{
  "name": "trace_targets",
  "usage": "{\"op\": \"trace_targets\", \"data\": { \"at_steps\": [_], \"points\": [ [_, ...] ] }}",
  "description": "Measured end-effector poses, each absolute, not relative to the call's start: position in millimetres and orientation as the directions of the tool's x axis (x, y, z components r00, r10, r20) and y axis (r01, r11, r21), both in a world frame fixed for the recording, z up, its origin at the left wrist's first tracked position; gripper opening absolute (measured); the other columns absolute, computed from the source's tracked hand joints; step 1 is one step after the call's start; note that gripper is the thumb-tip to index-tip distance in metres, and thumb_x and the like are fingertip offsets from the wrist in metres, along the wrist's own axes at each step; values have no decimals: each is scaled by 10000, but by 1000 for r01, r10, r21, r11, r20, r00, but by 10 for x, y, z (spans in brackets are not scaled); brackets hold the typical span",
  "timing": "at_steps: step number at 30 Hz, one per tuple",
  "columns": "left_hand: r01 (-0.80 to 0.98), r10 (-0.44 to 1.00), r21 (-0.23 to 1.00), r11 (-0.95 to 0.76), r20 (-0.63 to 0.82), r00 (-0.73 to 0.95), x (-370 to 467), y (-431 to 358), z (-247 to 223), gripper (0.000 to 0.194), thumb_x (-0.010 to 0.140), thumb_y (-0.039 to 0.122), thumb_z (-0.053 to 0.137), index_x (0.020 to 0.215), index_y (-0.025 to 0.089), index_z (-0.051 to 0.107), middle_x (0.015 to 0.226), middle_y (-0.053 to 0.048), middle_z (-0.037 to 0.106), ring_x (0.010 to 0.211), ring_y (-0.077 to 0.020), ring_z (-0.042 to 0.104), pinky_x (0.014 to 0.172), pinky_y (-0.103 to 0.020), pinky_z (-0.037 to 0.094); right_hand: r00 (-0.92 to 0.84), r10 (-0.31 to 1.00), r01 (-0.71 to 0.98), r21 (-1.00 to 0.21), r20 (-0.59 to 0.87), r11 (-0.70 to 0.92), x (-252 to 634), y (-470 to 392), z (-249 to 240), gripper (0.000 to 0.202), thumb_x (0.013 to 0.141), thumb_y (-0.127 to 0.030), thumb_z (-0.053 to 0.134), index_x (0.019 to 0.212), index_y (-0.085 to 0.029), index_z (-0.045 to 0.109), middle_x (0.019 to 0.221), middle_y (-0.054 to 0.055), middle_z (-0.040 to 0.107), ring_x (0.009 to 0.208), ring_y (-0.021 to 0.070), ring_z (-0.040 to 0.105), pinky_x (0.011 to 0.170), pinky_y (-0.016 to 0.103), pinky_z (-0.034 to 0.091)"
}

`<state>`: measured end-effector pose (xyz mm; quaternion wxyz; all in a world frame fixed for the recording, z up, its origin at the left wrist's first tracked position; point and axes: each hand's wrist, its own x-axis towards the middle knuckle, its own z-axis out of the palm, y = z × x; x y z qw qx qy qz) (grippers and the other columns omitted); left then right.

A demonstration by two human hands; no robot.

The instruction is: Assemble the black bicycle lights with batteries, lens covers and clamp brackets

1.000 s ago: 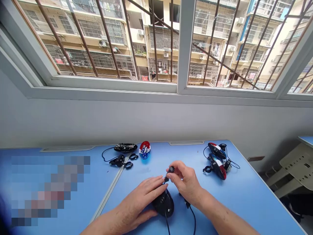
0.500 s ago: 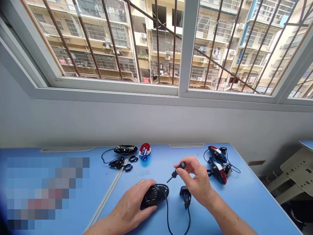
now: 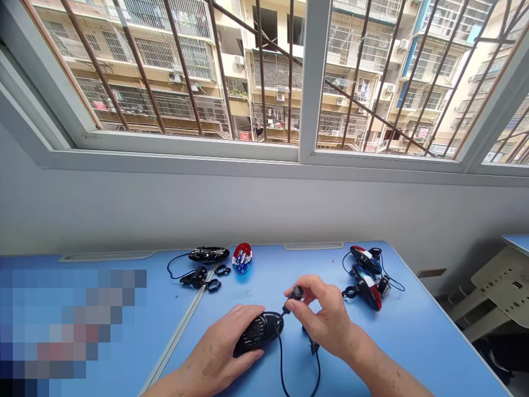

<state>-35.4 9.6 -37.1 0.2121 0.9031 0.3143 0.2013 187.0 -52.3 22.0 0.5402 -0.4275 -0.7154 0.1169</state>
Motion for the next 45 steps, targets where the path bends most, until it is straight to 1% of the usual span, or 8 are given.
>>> {"op": "trace_targets", "data": {
  "at_steps": [4, 10, 18, 22, 28, 33, 38, 45],
  "points": [
    [495, 663, 518, -698, 206, 720, -353, 87, -322, 380, 712, 175, 618, 1082, 231, 554, 1031, -53, 654, 920, -269, 585, 790, -356, 482, -57, 745, 486, -633, 665, 602, 1859, -528, 219, 80, 924, -272, 544, 969, -224, 589, 835, 44, 739, 646, 145, 694, 590, 253, 593],
    [512, 669, 518, -686, 172, 723, -349, 86, -275, 304, 724, 181, 617, 1019, 234, 566, 1004, -51, 654, 904, -265, 571, 776, -356, 479, -61, 726, 492, -612, 685, 619, 1851, -528, 210, 67, 912, -243, 564, 970, -226, 593, 820, 39, 736, 657, 144, 690, 588, 244, 587],
    [504, 667, 521, -689, 181, 723, -361, 99, -302, 396, 724, 181, 630, 1110, 228, 555, 1032, -57, 650, 927, -275, 569, 789, -371, 474, -78, 712, 503, -589, 698, 633, 1834, -527, 193, 88, 908, -214, 558, 989, -230, 587, 838, 38, 737, 669, 144, 686, 586, 234, 583],
    [496, 662, 527, -690, 183, 727, -366, 106, -302, 426, 729, 176, 632, 1143, 229, 546, 1045, -58, 647, 944, -278, 572, 805, -376, 472, -109, 706, 543, -553, 700, 632, 1838, -536, 194, 96, 915, -222, 543, 1005, -230, 577, 859, 42, 740, 654, 139, 672, 578, 234, 579],
    [494, 659, 542, -680, 155, 736, -366, 103, -251, 432, 727, 144, 605, 1145, 229, 542, 1044, -53, 643, 946, -272, 572, 812, -377, 475, -168, 686, 575, -495, 708, 651, 1847, -558, 196, 130, 933, -241, 537, 1063, -234, 539, 875, 46, 746, 641, 135, 663, 492, 200, 544],
    [481, 640, 551, -681, 130, 757, -375, 97, -198, 435, 736, 139, 605, 1154, 233, 531, 1094, -51, 648, 974, -277, 574, 855, -390, 462, -205, 603, 561, -413, 771, 718, 1847, -553, 212, 144, 955, -246, 518, 1095, -210, 529, 863, 57, 749, 619, 126, 655, 554, 213, 572],
    [481, 634, 557, -677, 111, 765, -362, 94, -160, 425, 743, 142, 609, 1152, 223, 526, 1099, -54, 646, 976, -280, 571, 886, -411, 441, -197, 600, 565, -410, 775, 716, 1847, -557, 228, 136, 962, -251, 513, 1089, -208, 536, 856, 58, 747, 619, 128, 658, 547, 210, 569],
    [504, 643, 550, -666, 79, 762, -364, 96, -162, 371, 737, 141, 594, 1097, 216, 541, 1059, -57, 637, 947, -279, 553, 813, -390, 446, -210, 615, 557, -423, 760, 714, 1840, -570, 226, 141, 966, -270, 512, 1088, -207, 545, 861, 54, 746, 628, 126, 662, 564, 213, 570]
  ]
}}
